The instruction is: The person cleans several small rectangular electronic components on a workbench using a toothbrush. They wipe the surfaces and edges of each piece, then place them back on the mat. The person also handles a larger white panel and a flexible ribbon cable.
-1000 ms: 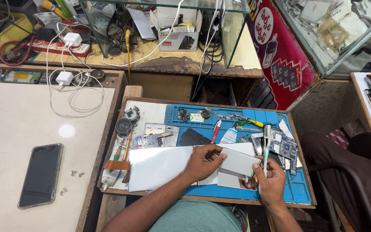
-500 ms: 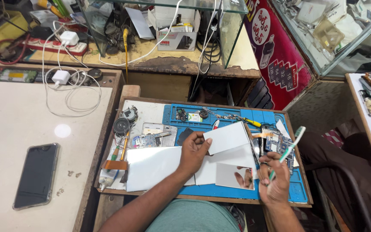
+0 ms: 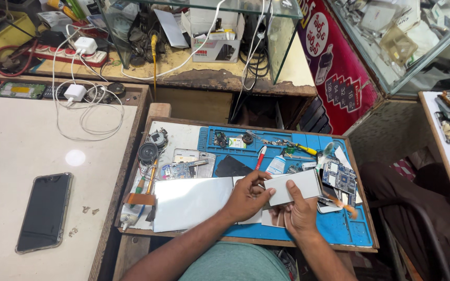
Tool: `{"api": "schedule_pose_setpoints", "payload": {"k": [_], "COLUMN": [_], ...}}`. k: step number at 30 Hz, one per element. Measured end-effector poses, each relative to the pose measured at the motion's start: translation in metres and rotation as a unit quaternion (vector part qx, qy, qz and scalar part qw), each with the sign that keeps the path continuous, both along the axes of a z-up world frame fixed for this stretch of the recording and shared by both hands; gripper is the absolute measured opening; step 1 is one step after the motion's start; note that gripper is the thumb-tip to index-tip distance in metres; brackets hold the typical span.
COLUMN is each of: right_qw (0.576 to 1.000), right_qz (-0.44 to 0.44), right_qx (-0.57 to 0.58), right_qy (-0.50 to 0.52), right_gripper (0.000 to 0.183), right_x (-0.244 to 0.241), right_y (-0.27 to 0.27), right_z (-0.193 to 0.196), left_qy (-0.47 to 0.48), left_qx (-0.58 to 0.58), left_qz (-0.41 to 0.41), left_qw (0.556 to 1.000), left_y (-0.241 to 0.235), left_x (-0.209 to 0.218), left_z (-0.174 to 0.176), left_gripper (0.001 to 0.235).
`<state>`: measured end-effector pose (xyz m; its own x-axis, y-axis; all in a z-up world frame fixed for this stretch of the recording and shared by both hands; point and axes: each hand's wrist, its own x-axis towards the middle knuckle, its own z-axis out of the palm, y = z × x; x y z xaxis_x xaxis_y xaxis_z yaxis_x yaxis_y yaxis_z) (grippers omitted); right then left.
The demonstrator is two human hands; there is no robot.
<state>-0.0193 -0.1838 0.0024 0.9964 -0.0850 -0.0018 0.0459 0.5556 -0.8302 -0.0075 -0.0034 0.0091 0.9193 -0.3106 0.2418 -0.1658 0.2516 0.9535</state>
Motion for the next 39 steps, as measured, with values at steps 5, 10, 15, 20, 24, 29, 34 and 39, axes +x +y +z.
{"api": "schedule_pose_setpoints", "payload": {"k": [5, 10, 15, 20, 24, 29, 34, 39], "right_qw": [0.996, 0.997, 0.999, 0.998, 0.997, 0.995, 0.996, 0.998], "right_qz": [-0.059, -0.041, 0.010, 0.013, 0.018, 0.017, 0.018, 0.041], "right_qx": [-0.061, -0.054, -0.054, -0.068, -0.072, -0.100, -0.092, -0.043], "right_qy": [-0.019, -0.027, -0.003, -0.002, -0.005, 0.014, -0.004, -0.008], "right_gripper": [0.039, 0.038, 0.035, 0.032, 0.031, 0.034, 0.035, 0.038], "right_x": [0.002, 0.005, 0.007, 0.008, 0.005, 0.002, 0.004, 0.005], "right_y": [-0.013, -0.025, -0.037, -0.039, -0.039, -0.041, -0.038, -0.039], "right_z": [0.001, -0.002, -0.006, -0.011, -0.016, -0.017, -0.016, -0.012], "left_qy": [-0.134, -0.218, -0.235, -0.228, -0.230, -0.229, -0.237, -0.234], "left_qx": [0.062, 0.111, 0.198, 0.192, 0.184, 0.195, 0.207, 0.208], "left_qz": [0.010, -0.018, 0.007, 0.010, 0.024, 0.028, 0.056, 0.066], "left_qw": [0.989, 0.969, 0.952, 0.955, 0.955, 0.953, 0.947, 0.947], "left_y": [0.009, 0.009, 0.005, 0.001, 0.001, -0.001, -0.002, -0.003], "left_x": [-0.003, -0.009, -0.009, -0.009, -0.010, -0.010, -0.010, -0.009], "left_z": [0.010, 0.017, 0.016, 0.011, 0.009, 0.012, 0.015, 0.014], "left_gripper": [0.051, 0.061, 0.058, 0.050, 0.045, 0.043, 0.040, 0.036]}}
